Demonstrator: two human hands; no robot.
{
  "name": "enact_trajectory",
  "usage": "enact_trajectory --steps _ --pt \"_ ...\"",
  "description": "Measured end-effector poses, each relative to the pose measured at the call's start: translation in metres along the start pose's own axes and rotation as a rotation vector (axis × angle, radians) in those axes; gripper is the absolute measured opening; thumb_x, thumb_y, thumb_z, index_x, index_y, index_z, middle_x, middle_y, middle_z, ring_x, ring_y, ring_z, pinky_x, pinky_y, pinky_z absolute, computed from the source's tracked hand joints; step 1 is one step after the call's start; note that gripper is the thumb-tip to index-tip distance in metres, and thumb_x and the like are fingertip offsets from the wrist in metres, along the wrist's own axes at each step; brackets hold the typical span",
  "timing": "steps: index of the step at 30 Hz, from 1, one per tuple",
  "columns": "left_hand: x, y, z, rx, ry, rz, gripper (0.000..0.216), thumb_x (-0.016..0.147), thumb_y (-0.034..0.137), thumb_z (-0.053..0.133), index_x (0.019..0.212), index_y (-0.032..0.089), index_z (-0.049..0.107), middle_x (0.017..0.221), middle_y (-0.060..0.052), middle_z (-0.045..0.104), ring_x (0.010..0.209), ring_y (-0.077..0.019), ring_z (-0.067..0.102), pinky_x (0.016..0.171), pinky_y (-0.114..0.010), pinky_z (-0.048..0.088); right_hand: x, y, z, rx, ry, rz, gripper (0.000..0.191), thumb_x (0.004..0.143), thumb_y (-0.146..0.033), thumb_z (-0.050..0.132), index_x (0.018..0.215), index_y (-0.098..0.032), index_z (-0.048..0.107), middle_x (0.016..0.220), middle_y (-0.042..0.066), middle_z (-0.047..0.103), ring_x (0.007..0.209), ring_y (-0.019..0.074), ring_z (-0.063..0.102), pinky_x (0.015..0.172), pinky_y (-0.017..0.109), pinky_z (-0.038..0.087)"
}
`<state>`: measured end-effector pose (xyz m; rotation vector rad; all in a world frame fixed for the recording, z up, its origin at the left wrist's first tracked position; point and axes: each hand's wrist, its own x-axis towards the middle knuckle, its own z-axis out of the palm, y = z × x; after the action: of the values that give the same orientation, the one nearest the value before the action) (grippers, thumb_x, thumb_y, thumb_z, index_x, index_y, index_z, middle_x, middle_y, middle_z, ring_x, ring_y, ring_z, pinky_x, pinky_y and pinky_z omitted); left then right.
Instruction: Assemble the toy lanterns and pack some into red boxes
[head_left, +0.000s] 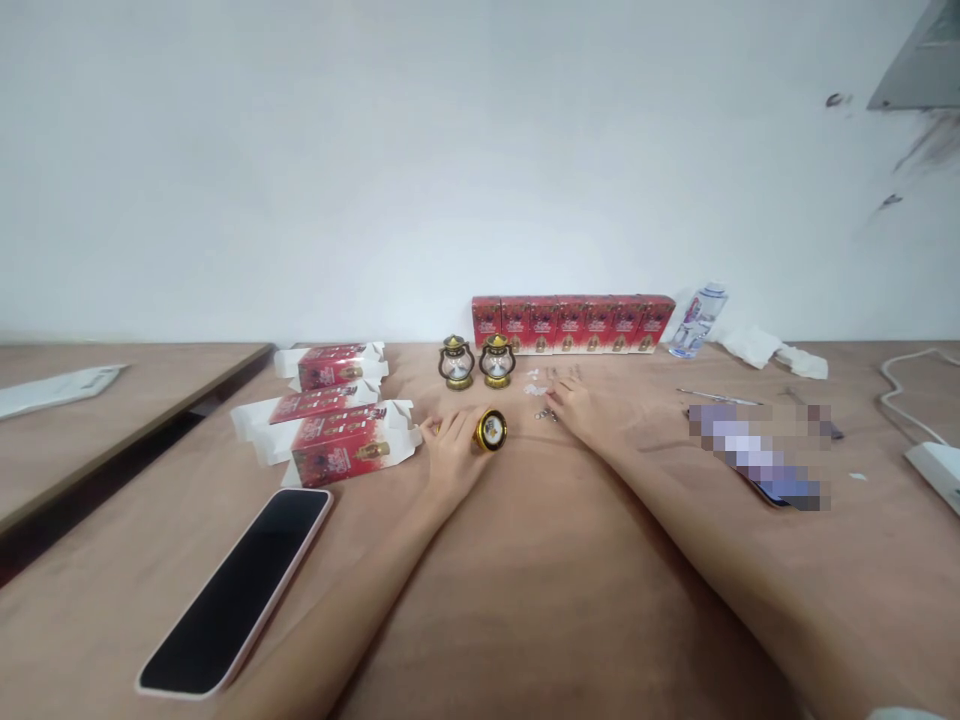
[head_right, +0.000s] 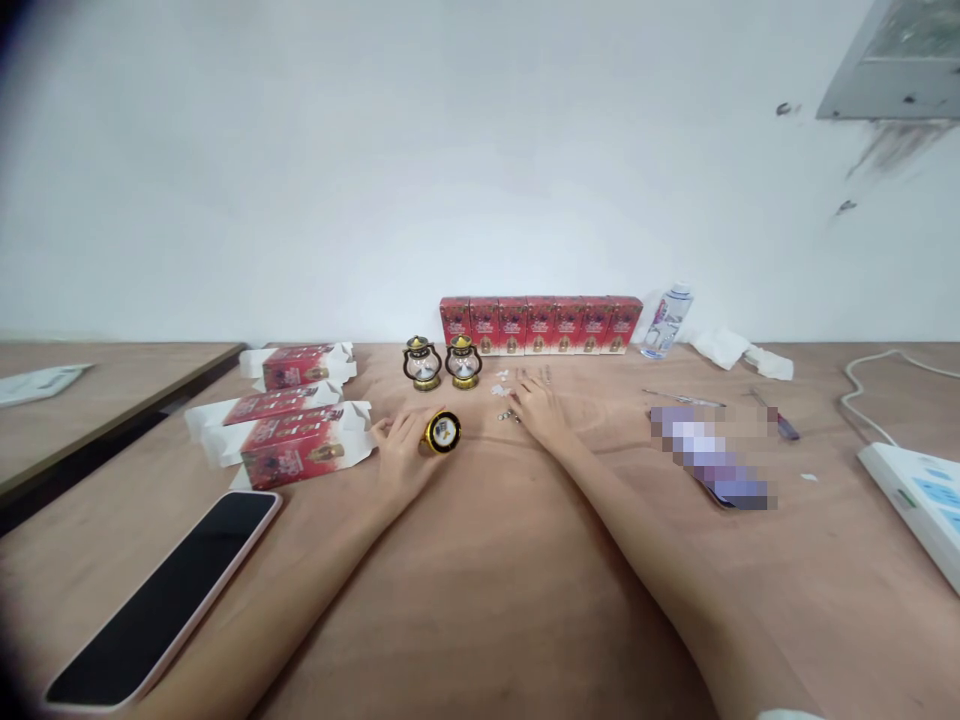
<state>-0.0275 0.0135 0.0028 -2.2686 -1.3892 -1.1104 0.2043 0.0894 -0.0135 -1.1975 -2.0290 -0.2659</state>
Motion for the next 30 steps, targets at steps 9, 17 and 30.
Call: enact_trajectory --steps 9,17,30 --pt "-0.002 -0.001 0.004 -0.026 -0.034 0.053 0.033 0.081 0.031 0.060 0.111 0.019 0.054 0.103 -0.009 0.070 0.095 -0.0245 0.061 0.084 -0.039 0.027 -0.019 -0.086 -0.014 0.371 0.231 -0.257 0.012 0.087 -0.023 0.057 0.081 -0.019 0.067 0.082 0.006 0.066 0.077 0.0157 0.061 0.071 0.030 0.051" --pt "-0.001 0.001 0.004 -0.035 -0.043 0.099 0.030 0.079 0.027 0.062 0.108 0.021 0.055 0.102 -0.006 0.070 0.092 -0.0231 0.062 0.083 -0.038 0.027 -0.021 -0.084 -0.017 0.377 0.206 -0.253 0.013 0.089 -0.021 0.054 0.084 -0.018 0.066 0.083 0.006 0.068 0.077 0.0149 0.063 0.072 0.030 0.052" --pt "-0.001 0.000 0.006 -0.043 -0.081 0.099 0.033 0.077 0.027 0.064 0.108 0.019 0.055 0.101 -0.007 0.070 0.095 -0.0242 0.060 0.081 -0.037 0.029 -0.020 -0.079 -0.013 0.271 0.236 -0.400 0.013 0.089 -0.014 0.050 0.089 -0.016 0.063 0.083 0.008 0.069 0.078 0.0163 0.065 0.073 0.031 0.054"
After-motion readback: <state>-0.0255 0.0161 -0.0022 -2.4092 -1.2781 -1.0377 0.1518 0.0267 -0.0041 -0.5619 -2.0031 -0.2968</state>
